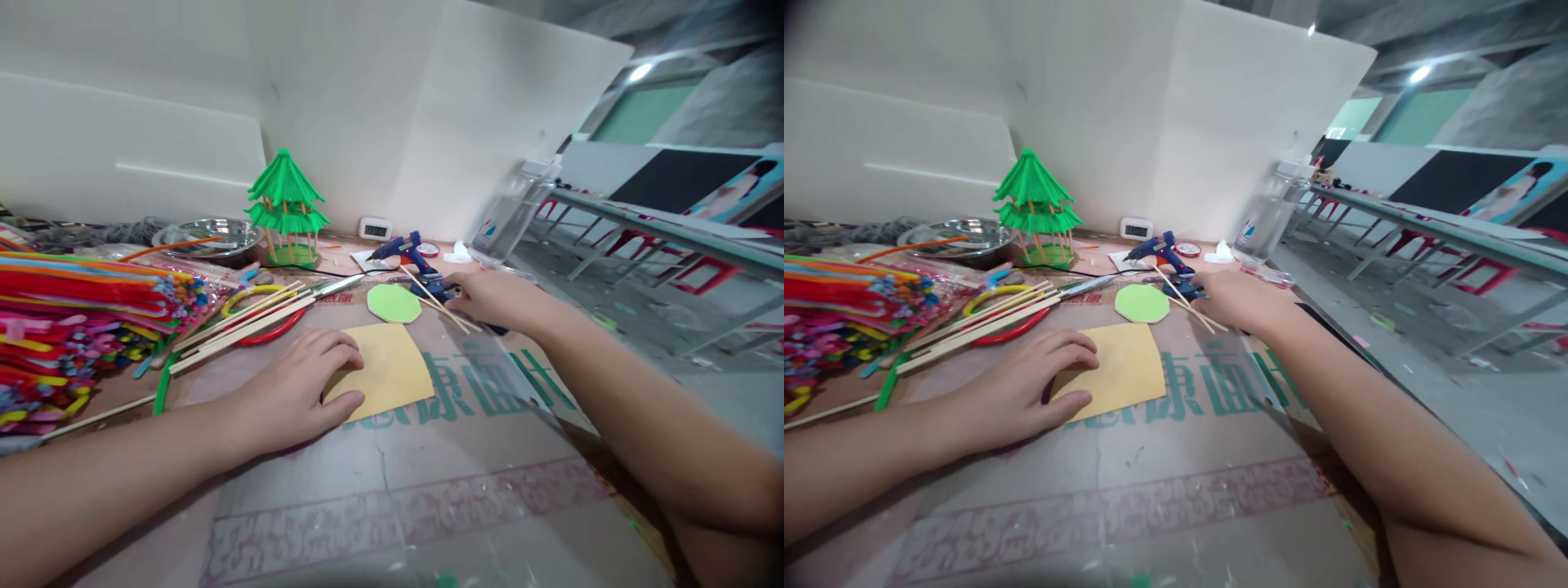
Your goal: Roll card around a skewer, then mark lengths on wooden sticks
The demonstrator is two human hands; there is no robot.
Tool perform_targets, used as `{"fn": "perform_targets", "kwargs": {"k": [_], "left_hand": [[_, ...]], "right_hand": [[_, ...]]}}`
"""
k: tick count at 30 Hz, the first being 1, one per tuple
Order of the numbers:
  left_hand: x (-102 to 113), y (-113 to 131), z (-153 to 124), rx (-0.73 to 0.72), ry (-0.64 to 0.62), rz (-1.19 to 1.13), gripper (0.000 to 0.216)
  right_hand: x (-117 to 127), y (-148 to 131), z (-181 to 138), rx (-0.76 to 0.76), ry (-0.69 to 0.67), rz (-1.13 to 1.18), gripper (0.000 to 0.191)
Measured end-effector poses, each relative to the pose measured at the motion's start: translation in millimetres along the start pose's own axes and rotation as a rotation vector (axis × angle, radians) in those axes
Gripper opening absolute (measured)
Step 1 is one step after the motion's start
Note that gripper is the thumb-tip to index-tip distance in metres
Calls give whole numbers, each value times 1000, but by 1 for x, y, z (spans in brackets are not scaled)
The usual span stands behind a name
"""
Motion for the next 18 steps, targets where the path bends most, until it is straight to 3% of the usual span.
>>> {"fn": "perform_targets", "kwargs": {"k": [4,11,18], "left_hand": [[-1,-1,1,4,-8,-8,31],[1,2,-1,-15,3,-15,29],[0,2,1,-5,7,-13,29]], "right_hand": [[8,-8,0,33,79,13,37],[-12,-33,-2,4,32,6,29],[-12,-65,-7,111,16,118,25]]}}
Point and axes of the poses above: each hand's wrist, its own z-axis towards the middle knuckle, its own x-axis out of the back of the hand, y = z × x, the point moved 10 cm from there along z, towards the middle knuckle, and after that the axes turned 4 degrees about x, right-handed, at the moved point
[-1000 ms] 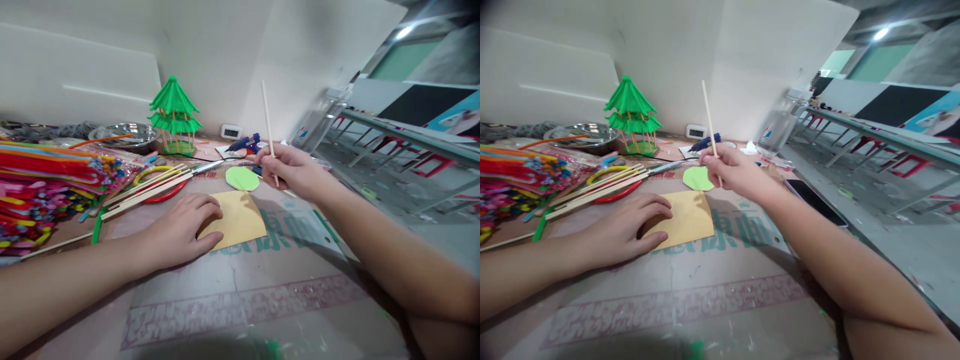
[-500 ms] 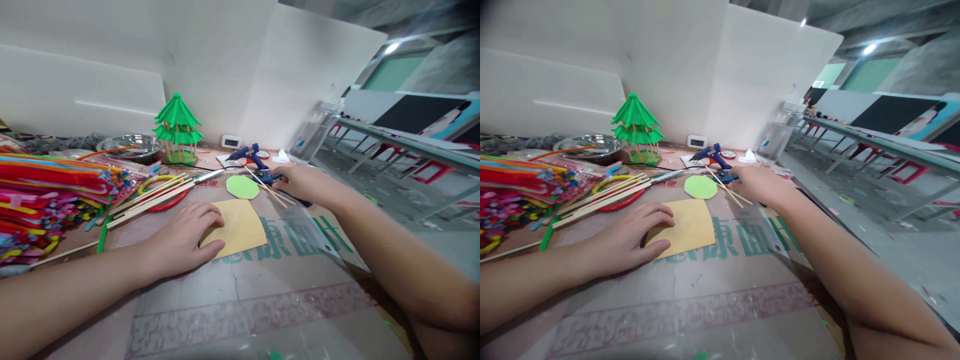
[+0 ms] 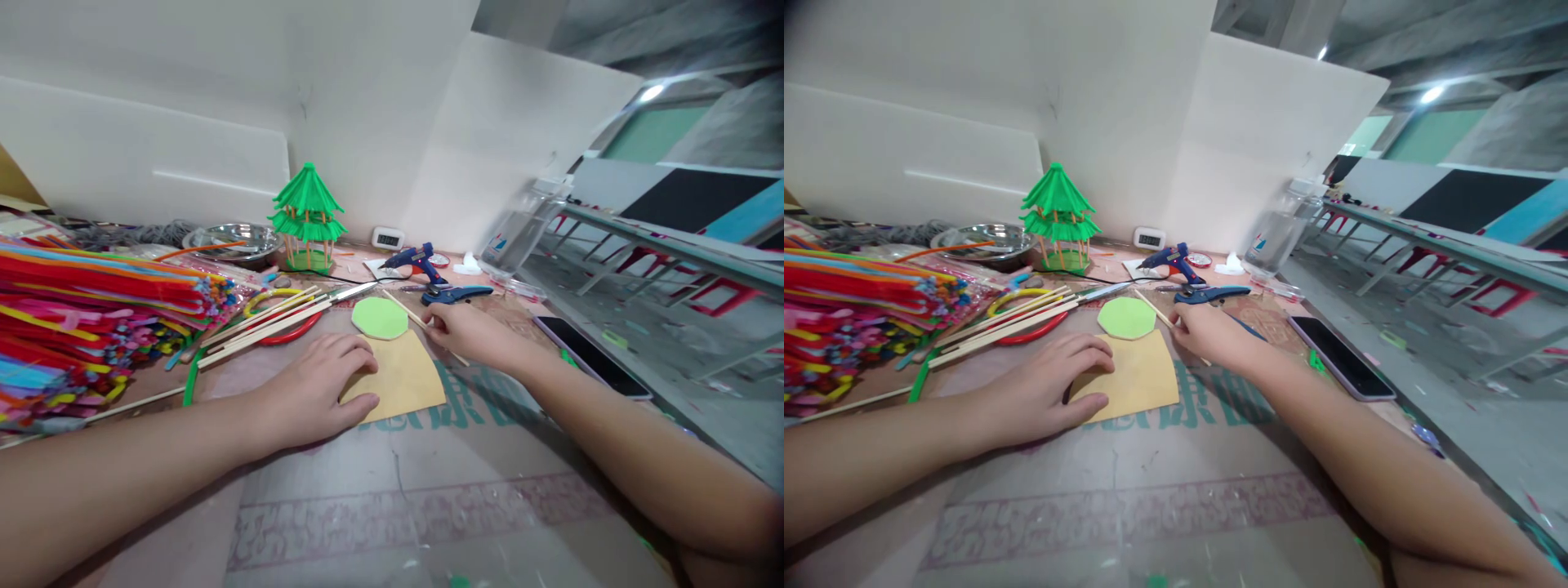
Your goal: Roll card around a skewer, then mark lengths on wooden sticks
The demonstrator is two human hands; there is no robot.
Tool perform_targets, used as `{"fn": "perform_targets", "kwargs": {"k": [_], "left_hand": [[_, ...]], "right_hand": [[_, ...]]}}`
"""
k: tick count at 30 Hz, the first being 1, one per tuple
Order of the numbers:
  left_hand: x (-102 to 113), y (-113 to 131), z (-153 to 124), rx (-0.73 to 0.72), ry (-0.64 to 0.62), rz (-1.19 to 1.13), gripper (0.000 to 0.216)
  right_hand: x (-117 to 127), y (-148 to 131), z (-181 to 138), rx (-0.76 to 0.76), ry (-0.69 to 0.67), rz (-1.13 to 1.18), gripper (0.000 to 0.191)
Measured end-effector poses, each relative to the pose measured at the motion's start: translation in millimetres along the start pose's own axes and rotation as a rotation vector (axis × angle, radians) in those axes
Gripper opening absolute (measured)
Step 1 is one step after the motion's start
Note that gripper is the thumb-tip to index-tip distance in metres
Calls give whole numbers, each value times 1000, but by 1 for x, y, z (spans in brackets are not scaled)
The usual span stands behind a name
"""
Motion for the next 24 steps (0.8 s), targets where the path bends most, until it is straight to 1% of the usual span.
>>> {"fn": "perform_targets", "kwargs": {"k": [2,7,9,11,13,14,17,19,21,24], "left_hand": [[0,0,0,-2,1,0,30],[1,1,-2,-4,-1,-4,29],[1,1,-2,3,-1,-8,28],[2,2,-1,4,4,-13,28],[2,2,-1,-2,13,-16,28],[2,3,0,-5,17,-17,28],[1,2,0,-8,30,-15,29],[2,2,0,-11,40,-10,30],[2,2,-1,-15,39,-2,30],[0,1,-1,-6,27,7,31]], "right_hand": [[-1,3,2,-19,10,-18,27],[-1,26,3,-109,42,-130,30],[5,30,2,-120,76,-170,33],[14,25,1,-89,129,-187,34],[25,8,2,-9,178,-164,31],[29,-4,4,52,192,-140,29],[40,-53,15,265,230,-88,26],[46,-87,27,392,283,-98,26],[47,-120,39,518,321,-139,25],[40,-160,53,681,322,-272,22]]}}
Point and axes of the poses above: each hand's wrist, its own z-axis towards the middle knuckle, its own x-axis out of the back of the hand, y = z × x, the point moved 10 cm from there along z, towards the middle knuckle, and after that the axes turned 4 degrees about x, right-handed, at the moved point
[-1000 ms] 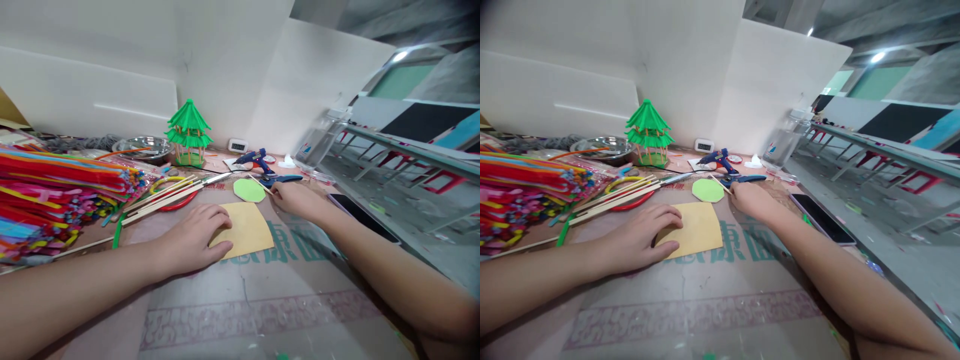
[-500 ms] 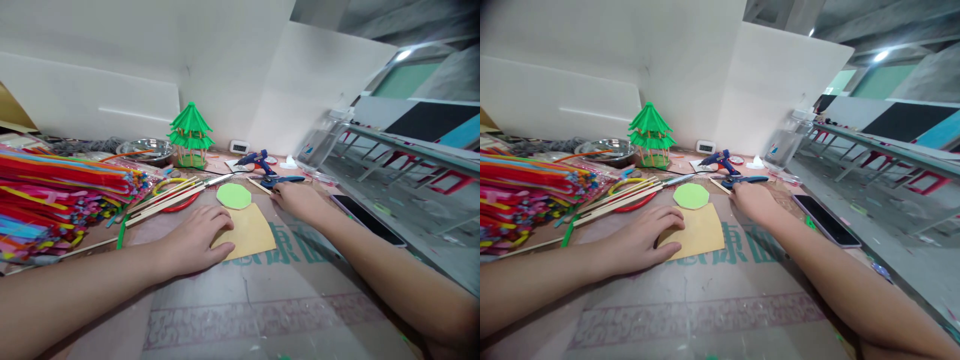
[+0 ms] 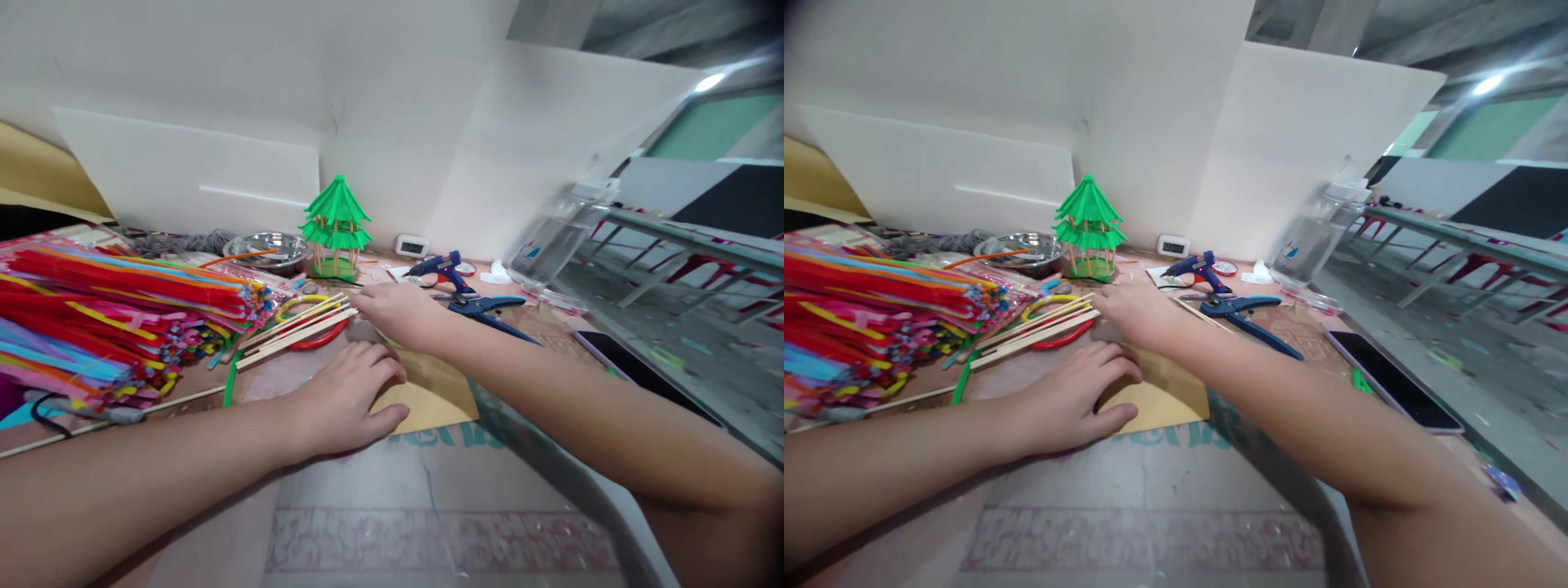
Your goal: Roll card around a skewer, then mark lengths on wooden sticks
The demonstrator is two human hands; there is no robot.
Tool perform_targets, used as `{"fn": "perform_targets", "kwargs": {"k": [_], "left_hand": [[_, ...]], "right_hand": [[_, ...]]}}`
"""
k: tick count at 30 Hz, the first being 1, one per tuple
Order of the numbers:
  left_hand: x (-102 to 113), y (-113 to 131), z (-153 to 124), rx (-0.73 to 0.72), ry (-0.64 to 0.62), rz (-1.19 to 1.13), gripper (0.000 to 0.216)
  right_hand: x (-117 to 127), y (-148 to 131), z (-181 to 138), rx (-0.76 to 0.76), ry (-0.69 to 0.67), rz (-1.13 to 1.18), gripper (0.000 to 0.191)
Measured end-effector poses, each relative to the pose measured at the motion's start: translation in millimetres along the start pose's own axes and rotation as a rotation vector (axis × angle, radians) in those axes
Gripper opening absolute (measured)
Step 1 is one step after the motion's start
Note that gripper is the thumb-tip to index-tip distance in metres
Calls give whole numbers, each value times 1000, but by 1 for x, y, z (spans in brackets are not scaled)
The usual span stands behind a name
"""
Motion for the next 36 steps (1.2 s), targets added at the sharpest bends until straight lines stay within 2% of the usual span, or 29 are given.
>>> {"fn": "perform_targets", "kwargs": {"k": [3,6,8,10,12,14,16,18,21,27,30,33,36], "left_hand": [[0,0,0,2,-3,8,31],[-1,1,0,6,-11,13,30],[-1,1,0,10,-20,22,31],[-1,1,0,10,-17,27,32],[1,1,1,2,-4,15,32],[2,1,1,-9,8,-2,32],[1,1,1,-20,7,-5,31],[0,1,1,-25,0,-4,29],[0,2,1,-26,-1,-8,27],[1,6,1,-45,-24,-23,25],[2,6,1,-36,-24,-23,27],[0,3,0,-14,-37,1,29],[-3,2,1,-6,-52,31,34]], "right_hand": [[-10,-17,17,125,-63,-90,25],[-15,-24,21,189,-78,-94,24],[-14,-17,20,139,-48,-43,23],[-7,0,15,-4,29,92,20],[0,23,1,-190,129,373,13],[-3,37,-18,-321,171,839,9],[-9,32,-37,-358,152,1373,2],[-8,21,-57,-352,140,1781,13],[-2,8,-81,-350,159,2038,25],[-7,-13,-104,-379,151,2163,19],[-15,-15,-109,-405,162,2139,23],[-20,-2,-116,-443,221,1943,34],[-18,18,-127,-523,254,1547,36]]}}
Point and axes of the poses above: each hand's wrist, its own z-axis towards the middle knuckle, its own x-axis out of the back of the hand, y = z × x, the point moved 10 cm from there along z, towards the middle knuckle, and after that the axes turned 4 degrees about x, right-handed, at the moved point
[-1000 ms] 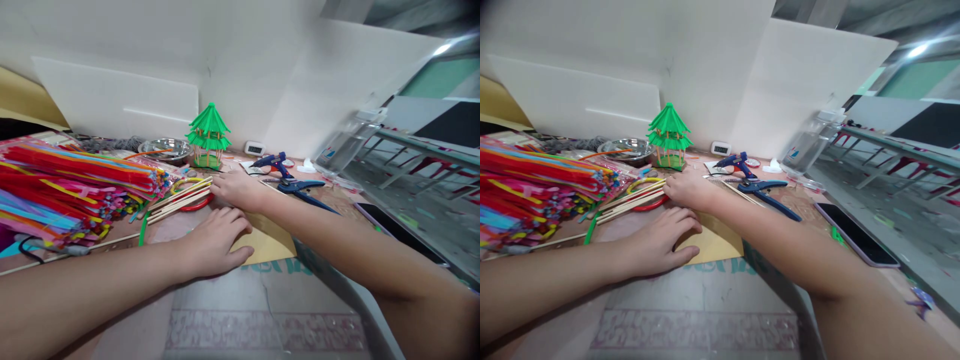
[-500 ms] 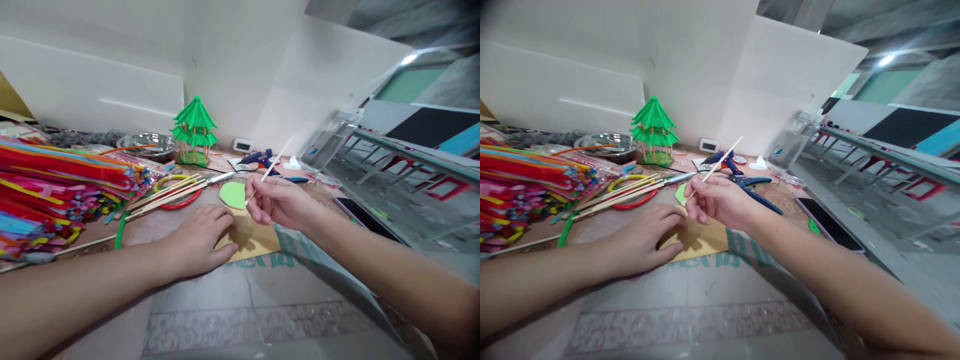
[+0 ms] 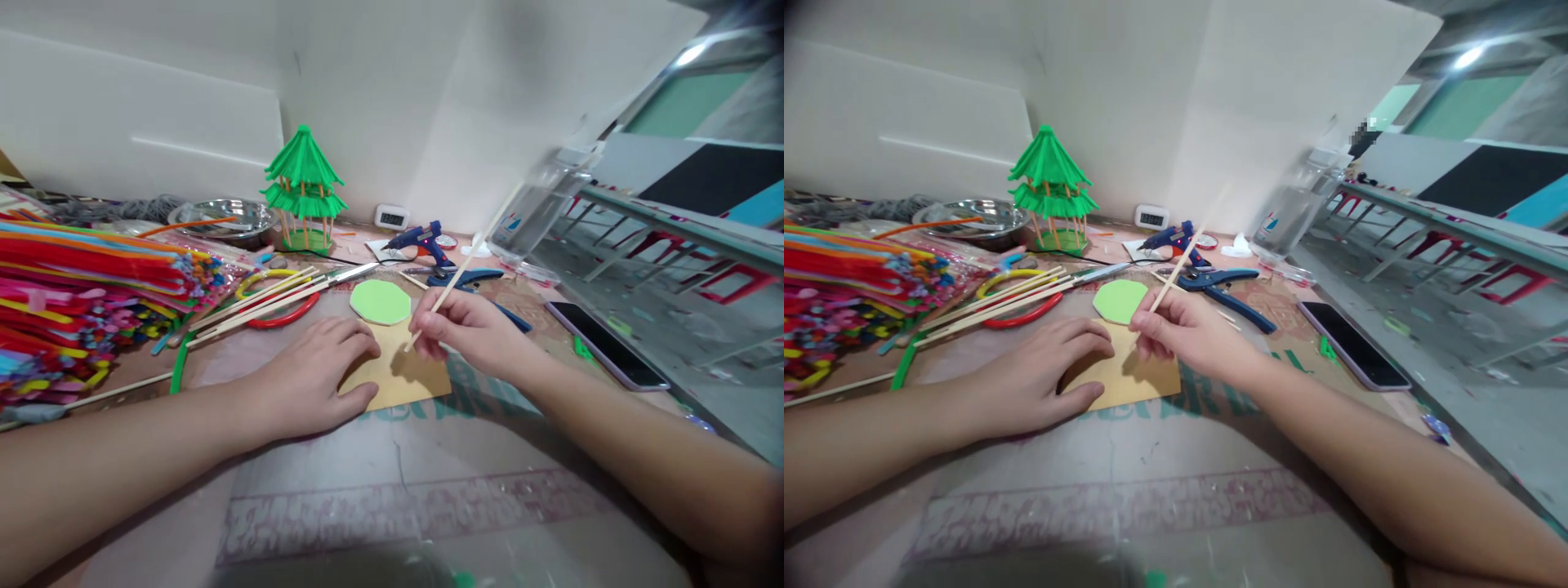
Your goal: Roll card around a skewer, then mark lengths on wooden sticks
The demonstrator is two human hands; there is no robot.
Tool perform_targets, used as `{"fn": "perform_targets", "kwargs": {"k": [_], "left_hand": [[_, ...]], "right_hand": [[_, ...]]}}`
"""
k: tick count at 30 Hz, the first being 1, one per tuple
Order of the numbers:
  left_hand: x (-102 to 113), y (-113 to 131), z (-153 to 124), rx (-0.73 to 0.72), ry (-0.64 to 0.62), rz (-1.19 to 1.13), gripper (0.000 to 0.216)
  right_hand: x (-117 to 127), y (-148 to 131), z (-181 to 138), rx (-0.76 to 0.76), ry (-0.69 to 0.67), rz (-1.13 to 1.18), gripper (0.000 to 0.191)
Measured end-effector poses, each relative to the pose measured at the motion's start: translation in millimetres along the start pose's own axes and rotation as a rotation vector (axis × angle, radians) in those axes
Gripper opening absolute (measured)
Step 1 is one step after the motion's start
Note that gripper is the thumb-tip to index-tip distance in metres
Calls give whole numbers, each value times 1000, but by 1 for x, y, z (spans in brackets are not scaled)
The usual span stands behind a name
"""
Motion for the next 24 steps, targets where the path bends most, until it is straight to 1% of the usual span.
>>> {"fn": "perform_targets", "kwargs": {"k": [2,3,6,9,12,15,17,20,21,24], "left_hand": [[0,-1,0,9,-3,12,36],[0,-1,1,15,-2,17,37],[1,1,2,2,-12,22,39],[0,6,1,-51,-39,20,36],[-1,7,1,-73,-48,38,34],[-2,5,2,-56,-43,59,37],[-2,4,2,-53,-40,66,38],[-3,8,2,-78,-50,67,37],[-3,8,2,-78,-52,70,37],[-1,5,2,-47,-41,86,39]], "right_hand": [[8,-3,-2,10,33,-253,32],[7,-5,-4,14,23,-359,29],[-9,-10,-10,56,-57,-554,20],[-29,-15,-15,132,-133,-621,16],[-37,-11,-14,155,-196,-745,19],[-27,-5,-10,116,-146,-933,17],[-23,-6,-8,123,-120,-964,18],[-34,-8,-11,190,-212,-930,22],[-34,-7,-11,192,-219,-946,22],[-23,-7,-9,162,-128,-1024,20]]}}
Point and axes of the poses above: each hand's wrist, its own z-axis towards the middle knuckle, its own x-axis out of the back of the hand, y = z × x, the point moved 10 cm from there along z, towards the middle knuckle, and after that the axes turned 4 degrees about x, right-handed, at the moved point
